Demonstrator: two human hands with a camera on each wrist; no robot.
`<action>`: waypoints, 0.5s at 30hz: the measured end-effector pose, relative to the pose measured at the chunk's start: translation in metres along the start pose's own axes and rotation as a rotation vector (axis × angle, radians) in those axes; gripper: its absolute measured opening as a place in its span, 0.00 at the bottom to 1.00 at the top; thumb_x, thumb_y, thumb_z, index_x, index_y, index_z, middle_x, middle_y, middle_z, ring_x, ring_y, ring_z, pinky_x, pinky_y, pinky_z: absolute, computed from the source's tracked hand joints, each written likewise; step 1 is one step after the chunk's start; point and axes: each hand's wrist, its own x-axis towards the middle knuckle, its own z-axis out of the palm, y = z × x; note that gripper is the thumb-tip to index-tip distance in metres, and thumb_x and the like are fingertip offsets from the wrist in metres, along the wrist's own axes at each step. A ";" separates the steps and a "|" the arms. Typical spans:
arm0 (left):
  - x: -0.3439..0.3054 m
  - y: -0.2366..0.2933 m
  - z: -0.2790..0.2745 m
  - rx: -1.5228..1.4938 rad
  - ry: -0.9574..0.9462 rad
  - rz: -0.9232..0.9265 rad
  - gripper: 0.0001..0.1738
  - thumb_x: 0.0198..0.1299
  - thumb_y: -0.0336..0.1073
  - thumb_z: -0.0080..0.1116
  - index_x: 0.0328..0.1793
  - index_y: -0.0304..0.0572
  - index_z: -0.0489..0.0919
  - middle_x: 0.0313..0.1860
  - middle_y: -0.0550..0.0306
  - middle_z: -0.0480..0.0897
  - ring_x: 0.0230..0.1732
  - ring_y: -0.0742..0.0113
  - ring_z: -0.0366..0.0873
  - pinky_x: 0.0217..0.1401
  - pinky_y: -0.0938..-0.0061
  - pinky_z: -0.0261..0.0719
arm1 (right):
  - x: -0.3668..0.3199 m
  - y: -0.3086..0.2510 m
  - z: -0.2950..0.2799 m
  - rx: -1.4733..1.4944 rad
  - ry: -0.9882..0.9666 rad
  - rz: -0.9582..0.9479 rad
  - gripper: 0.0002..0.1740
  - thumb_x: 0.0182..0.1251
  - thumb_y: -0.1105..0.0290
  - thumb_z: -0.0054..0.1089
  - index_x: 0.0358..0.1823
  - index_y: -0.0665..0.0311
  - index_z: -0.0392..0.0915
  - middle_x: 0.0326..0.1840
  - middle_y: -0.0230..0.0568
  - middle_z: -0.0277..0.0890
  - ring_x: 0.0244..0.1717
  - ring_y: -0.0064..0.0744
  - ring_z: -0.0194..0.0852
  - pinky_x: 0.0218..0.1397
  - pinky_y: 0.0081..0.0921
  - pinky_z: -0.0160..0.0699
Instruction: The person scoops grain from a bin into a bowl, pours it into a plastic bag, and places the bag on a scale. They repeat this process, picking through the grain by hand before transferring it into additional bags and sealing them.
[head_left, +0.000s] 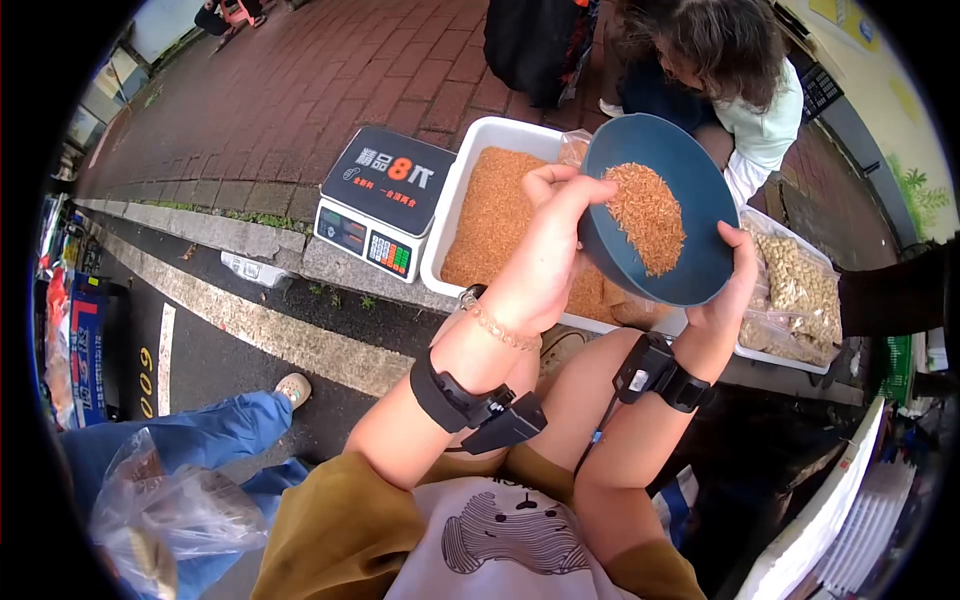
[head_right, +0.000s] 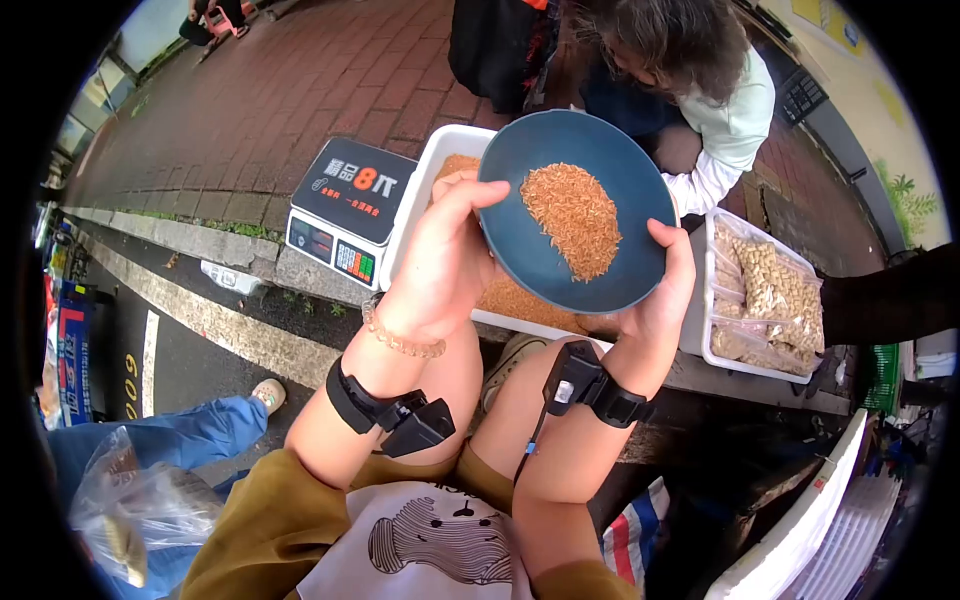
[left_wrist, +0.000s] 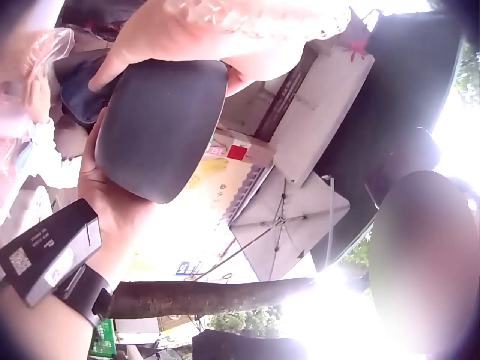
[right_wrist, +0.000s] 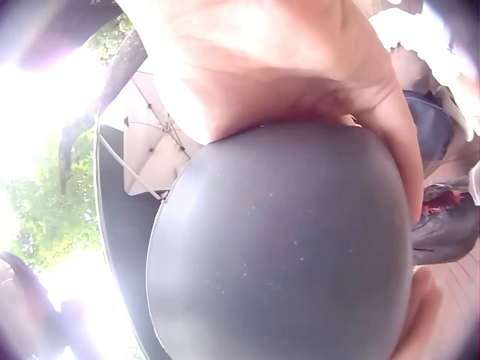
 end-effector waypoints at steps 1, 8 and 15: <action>0.004 0.000 0.002 -0.074 -0.022 0.040 0.19 0.57 0.40 0.51 0.53 0.43 0.67 0.49 0.55 0.73 0.50 0.68 0.72 0.53 0.68 0.71 | -0.002 -0.003 0.003 0.005 0.044 -0.060 0.23 0.60 0.60 0.49 0.50 0.72 0.71 0.47 0.44 0.76 0.48 0.35 0.74 0.54 0.28 0.71; 0.028 -0.035 -0.030 -0.263 0.107 0.178 0.21 0.57 0.43 0.47 0.51 0.37 0.73 0.47 0.56 0.77 0.49 0.66 0.73 0.54 0.72 0.69 | 0.012 0.033 0.023 -0.036 0.069 -0.068 0.24 0.63 0.56 0.51 0.51 0.68 0.71 0.50 0.42 0.74 0.50 0.32 0.72 0.54 0.28 0.68; 0.027 -0.032 -0.036 -0.233 0.143 0.284 0.34 0.52 0.41 0.44 0.66 0.38 0.57 0.61 0.49 0.65 0.62 0.59 0.63 0.66 0.64 0.59 | 0.016 0.056 0.045 0.276 0.100 0.092 0.27 0.65 0.51 0.43 0.53 0.67 0.70 0.49 0.42 0.74 0.49 0.34 0.72 0.53 0.29 0.68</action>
